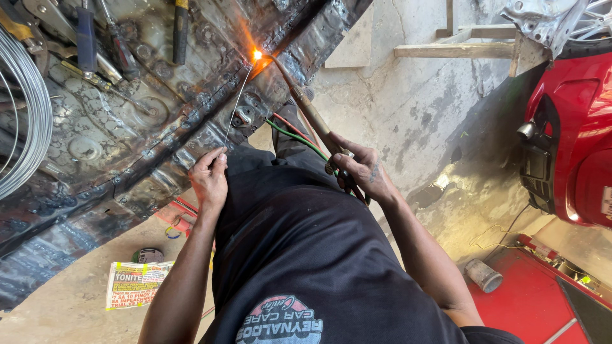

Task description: The person lies under a raised car and works along the undercarriage seam, holding a torch in one hand and feeding a wire with the other. The torch flame melts the wire along the seam as they move from spot to spot, occasionally pausing to reposition the wire or torch.

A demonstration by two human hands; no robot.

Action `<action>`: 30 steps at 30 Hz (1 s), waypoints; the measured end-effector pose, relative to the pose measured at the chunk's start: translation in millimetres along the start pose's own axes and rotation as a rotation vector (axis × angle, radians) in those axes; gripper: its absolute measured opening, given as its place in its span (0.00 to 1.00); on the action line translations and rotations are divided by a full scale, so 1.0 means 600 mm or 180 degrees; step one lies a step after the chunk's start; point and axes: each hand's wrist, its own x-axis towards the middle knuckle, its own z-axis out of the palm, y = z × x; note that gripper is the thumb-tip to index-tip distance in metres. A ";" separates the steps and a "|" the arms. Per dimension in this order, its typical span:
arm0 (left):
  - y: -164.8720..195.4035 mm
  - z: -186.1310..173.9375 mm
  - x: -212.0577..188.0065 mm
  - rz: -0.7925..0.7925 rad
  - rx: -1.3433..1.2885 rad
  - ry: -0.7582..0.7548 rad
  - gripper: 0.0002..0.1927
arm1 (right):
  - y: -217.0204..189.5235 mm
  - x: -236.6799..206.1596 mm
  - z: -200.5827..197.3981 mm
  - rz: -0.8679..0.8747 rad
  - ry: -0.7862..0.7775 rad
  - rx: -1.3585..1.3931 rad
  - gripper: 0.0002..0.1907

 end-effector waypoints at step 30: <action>0.017 -0.001 0.003 0.0128 0.0072 -0.0043 0.10 | 0.005 -0.004 0.002 -0.0028 0.0039 -0.0024 0.31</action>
